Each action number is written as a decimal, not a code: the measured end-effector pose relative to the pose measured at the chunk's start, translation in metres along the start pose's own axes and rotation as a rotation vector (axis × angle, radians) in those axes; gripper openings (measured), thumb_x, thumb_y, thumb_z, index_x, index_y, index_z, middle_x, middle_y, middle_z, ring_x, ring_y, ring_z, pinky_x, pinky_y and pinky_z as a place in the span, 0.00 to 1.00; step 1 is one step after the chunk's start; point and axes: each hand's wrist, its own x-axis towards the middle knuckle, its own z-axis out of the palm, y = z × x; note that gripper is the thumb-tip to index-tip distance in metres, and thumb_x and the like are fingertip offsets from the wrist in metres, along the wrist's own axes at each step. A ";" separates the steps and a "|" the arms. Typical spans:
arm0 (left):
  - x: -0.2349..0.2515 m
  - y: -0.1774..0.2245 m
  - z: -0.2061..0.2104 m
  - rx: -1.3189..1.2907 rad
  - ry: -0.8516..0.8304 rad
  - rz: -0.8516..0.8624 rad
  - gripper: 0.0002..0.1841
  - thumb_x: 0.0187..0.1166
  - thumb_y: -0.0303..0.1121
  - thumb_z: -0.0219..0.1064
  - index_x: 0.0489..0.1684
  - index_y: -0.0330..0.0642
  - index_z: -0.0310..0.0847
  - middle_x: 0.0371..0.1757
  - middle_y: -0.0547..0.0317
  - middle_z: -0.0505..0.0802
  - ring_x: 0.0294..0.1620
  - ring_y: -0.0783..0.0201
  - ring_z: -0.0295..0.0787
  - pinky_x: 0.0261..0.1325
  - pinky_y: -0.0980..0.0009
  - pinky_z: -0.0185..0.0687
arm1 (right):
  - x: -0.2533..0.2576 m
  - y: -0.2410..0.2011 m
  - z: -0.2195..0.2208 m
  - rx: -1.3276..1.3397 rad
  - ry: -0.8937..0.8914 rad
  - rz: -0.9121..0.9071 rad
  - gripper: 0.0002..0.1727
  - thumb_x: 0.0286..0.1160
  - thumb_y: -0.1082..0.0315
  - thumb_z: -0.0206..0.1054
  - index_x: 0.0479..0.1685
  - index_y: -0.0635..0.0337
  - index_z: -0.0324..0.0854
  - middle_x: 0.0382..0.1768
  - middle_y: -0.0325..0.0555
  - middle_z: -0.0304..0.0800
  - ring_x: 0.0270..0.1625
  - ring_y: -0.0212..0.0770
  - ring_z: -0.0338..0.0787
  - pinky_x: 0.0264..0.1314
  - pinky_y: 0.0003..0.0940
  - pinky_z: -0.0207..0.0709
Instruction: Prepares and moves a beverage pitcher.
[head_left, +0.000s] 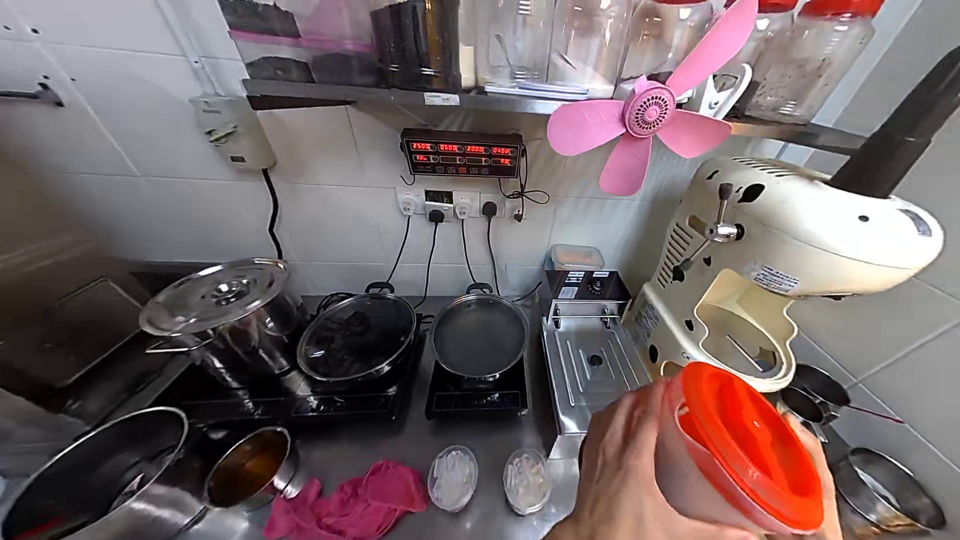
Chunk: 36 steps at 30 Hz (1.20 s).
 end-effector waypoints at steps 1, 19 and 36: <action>0.002 -0.001 -0.007 0.009 -0.003 0.005 0.66 0.37 0.75 0.83 0.87 0.47 0.70 0.78 0.54 0.84 0.75 0.57 0.81 0.76 0.54 0.79 | 0.001 0.003 0.005 0.013 -0.005 -0.002 0.20 0.74 0.40 0.65 0.44 0.41 0.92 0.43 0.35 0.98 0.50 0.28 0.95 0.55 0.31 0.90; 0.004 -0.048 -0.117 -0.089 -0.131 0.086 0.68 0.36 0.81 0.77 0.86 0.45 0.70 0.74 0.53 0.86 0.69 0.57 0.84 0.70 0.55 0.81 | -0.066 0.038 0.117 -0.103 0.312 -0.074 0.32 0.40 0.31 0.83 0.40 0.43 0.91 0.38 0.35 0.98 0.44 0.30 0.96 0.49 0.34 0.92; 0.018 -0.055 -0.114 -0.141 -0.161 0.084 0.67 0.37 0.77 0.82 0.88 0.48 0.69 0.77 0.53 0.84 0.71 0.56 0.83 0.71 0.54 0.80 | -0.051 0.031 0.108 -0.179 0.267 -0.056 0.31 0.46 0.29 0.80 0.43 0.39 0.89 0.39 0.30 0.98 0.46 0.26 0.95 0.52 0.30 0.90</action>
